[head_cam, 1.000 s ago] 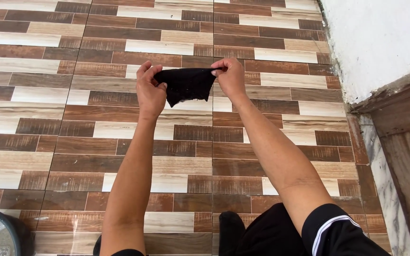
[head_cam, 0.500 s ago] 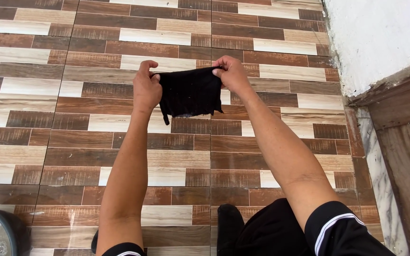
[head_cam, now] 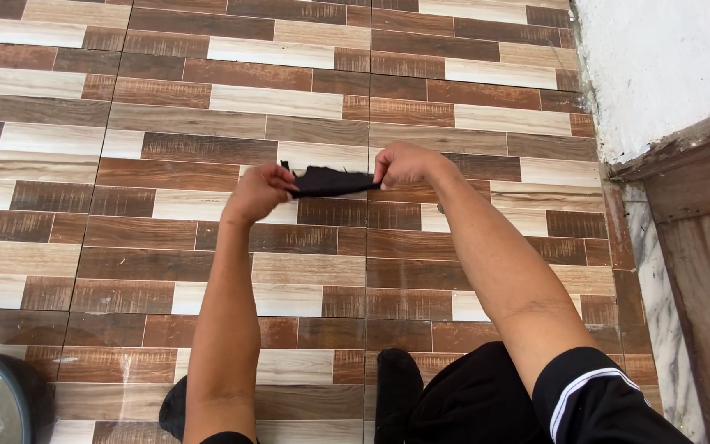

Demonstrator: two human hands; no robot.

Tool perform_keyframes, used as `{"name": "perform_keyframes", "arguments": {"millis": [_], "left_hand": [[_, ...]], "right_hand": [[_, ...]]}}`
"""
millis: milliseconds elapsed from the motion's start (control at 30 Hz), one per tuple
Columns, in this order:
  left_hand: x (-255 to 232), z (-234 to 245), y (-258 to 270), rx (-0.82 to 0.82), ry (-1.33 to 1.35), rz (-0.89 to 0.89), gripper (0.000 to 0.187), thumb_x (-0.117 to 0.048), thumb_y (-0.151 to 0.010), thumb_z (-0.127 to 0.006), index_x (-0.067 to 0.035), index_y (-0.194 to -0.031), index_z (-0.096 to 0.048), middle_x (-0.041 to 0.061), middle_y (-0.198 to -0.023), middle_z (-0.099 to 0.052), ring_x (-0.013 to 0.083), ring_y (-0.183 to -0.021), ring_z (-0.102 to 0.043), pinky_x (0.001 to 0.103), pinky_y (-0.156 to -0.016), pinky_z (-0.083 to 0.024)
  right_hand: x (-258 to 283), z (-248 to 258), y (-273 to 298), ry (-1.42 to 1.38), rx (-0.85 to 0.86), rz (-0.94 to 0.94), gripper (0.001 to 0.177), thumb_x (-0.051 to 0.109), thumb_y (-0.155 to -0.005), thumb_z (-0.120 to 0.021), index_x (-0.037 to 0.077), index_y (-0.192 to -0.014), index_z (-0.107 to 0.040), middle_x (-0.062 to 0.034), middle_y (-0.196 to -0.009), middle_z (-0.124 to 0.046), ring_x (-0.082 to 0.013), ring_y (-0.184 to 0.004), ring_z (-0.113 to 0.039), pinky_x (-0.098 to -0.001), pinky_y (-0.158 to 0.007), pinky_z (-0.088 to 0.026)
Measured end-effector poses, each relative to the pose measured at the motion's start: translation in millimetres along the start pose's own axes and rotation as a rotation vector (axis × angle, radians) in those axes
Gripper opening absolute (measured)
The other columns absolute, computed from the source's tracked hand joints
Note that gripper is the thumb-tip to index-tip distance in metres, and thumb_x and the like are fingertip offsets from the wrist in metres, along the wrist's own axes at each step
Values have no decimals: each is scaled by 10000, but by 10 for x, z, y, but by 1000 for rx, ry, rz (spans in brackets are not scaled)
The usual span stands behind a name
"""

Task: The person kneels on a tiled floor and uses a black cloth to wipe the surface. They repeatedly dip the cloth into a black bucket of soapy water, wring it out, and scrub the floor in sections.

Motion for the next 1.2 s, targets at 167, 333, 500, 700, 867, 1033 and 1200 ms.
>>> {"name": "perform_keyframes", "arguments": {"millis": [167, 333, 500, 700, 867, 1033, 1200], "left_hand": [[384, -277, 12, 132, -55, 156, 391, 78, -745, -705, -49, -1114, -728, 89, -1011, -789, 194, -918, -698, 309, -815, -510], [440, -315, -81, 102, -3, 174, 364, 49, -762, -720, -54, -1111, -724, 78, -979, -766, 171, -852, -672, 273, -690, -523], [318, -331, -182, 31, 90, 95, 407, 75, -706, -682, -28, -1096, -728, 92, -837, -738, 166, -743, -650, 260, -683, -502], [77, -290, -390, -176, 74, -37, 322, -27, -790, -730, -225, -1039, -778, -35, -872, -760, 77, -859, -692, 247, -816, -521], [-515, -16, -114, -154, 188, -128, 321, 42, -818, -681, -119, -1090, -734, 73, -940, -760, 127, -870, -692, 274, -803, -550], [-630, 130, 178, -44, 165, -141, 374, 75, -790, -701, -92, -1124, -718, 100, -953, -759, 155, -870, -710, 292, -815, -579], [-492, 141, 143, -27, 166, -114, 393, 64, -799, -673, -122, -1142, -717, 87, -926, -747, 146, -842, -692, 296, -828, -559]], "right_hand": [[-200, -198, -58, 104, 159, -109, 289, 133, -681, -846, 193, -961, -813, -70, -894, -769, -217, -873, -696, -325, -787, -535], [-443, -300, -121, -11, 214, -216, 343, 111, -692, -864, 158, -1023, -791, -46, -898, -745, -161, -833, -690, -293, -719, -564], [-381, -224, -101, -101, 141, -129, 281, 107, -745, -789, 102, -1021, -740, -52, -849, -739, -164, -807, -687, -299, -673, -503], [-375, -29, -297, -354, -124, 30, 261, 74, -728, -767, 130, -981, -736, 42, -756, -676, -81, -730, -636, -218, -661, -504], [83, 274, 66, -426, -221, 116, 222, 65, -765, -749, 144, -969, -714, 60, -754, -646, -52, -725, -621, -189, -666, -530], [53, 378, 258, -430, -170, 128, 236, 9, -788, -743, 111, -997, -703, 6, -784, -676, -97, -708, -675, -242, -673, -607], [171, 292, 394, -551, -78, 75, 279, -41, -785, -744, 79, -1028, -675, -41, -802, -686, -185, -682, -735, -308, -635, -646]]}}
Point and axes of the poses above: each hand's wrist, its own y-axis away from the middle knuckle, its own z-axis out of the back of the hand, x = y × z, the point moved 3 cm from there along -y, towards the middle knuckle
